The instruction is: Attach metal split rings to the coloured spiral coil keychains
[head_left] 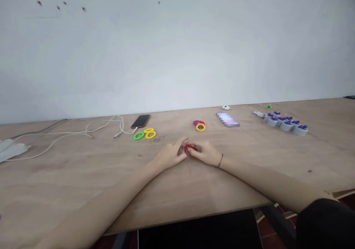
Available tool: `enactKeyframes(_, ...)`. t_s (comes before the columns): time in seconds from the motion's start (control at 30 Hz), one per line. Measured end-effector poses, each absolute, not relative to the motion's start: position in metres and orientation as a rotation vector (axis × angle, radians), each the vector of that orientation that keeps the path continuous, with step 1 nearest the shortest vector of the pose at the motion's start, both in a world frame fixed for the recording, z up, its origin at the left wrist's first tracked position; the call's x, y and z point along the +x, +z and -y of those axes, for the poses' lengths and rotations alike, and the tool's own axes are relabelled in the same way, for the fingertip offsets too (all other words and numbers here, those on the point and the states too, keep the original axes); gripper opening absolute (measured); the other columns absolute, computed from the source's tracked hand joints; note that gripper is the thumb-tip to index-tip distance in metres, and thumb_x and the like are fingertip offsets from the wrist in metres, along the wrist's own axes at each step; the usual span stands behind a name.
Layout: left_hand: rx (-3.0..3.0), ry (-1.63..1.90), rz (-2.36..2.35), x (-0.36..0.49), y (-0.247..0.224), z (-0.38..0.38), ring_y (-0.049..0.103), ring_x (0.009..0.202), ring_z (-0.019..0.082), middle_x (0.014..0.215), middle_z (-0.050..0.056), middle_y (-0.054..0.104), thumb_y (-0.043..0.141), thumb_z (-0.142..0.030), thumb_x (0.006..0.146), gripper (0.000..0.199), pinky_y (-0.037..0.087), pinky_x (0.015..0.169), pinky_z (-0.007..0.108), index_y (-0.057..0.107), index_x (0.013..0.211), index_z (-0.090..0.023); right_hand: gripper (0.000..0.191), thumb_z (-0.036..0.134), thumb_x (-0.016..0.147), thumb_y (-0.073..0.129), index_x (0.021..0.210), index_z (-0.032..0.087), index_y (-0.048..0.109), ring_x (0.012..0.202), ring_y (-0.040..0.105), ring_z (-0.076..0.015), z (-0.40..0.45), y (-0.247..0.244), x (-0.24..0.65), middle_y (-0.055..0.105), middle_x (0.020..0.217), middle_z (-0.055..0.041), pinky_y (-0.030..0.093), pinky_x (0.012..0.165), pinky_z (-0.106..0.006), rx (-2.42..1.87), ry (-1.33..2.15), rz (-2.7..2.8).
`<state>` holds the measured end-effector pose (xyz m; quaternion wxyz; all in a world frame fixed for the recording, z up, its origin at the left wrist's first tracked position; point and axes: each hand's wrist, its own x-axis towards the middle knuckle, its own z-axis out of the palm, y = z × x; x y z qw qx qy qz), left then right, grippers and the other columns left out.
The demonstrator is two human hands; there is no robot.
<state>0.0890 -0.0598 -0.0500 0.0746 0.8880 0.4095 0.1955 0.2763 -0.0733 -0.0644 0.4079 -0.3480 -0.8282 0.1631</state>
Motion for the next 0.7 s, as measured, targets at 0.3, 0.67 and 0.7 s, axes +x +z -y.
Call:
enactKeyframes(0.3,2.673,0.583,-1.213,0.0894,-0.0506,0.0596,0.057,0.059,0.015,0.069,-0.002,0.062,0.045,-0.021,0.073,0.056,0.04,0.059,0.023,0.035,0.128,-0.022,0.024,0.021,0.082,0.047,0.1,0.02,0.063,0.072,0.059,-0.0127,0.0718,-0.0648,0.2768,0.068,0.087,-0.0008,0.045,0.07,-0.024,-0.873,0.452,2.085)
enactKeyframes(0.67,2.694,0.547,-1.205,0.0902,-0.048,0.0615,0.057,0.059,0.014,0.069,-0.003,0.061,0.046,-0.021,0.073,0.056,0.04,0.058,0.023,0.035,0.128,-0.023,0.024,0.021,0.082,0.046,0.099,0.02,0.063,0.075,0.06,-0.0128,0.0718,-0.0641,0.2779,0.068,0.089,-0.0007,0.045,0.07,-0.024,-0.856,0.504,2.095)
enactKeyframes(0.7,2.691,0.549,-1.205,0.0903,-0.0479,0.0617,0.057,0.059,0.014,0.069,-0.002,0.061,0.046,-0.021,0.073,0.055,0.04,0.058,0.023,0.035,0.128,-0.023,0.024,0.021,0.082,0.046,0.099,0.02,0.063,0.075,0.06,-0.0128,0.0721,-0.0637,0.2779,0.068,0.088,-0.0005,0.045,0.07,-0.024,-0.861,0.504,2.094)
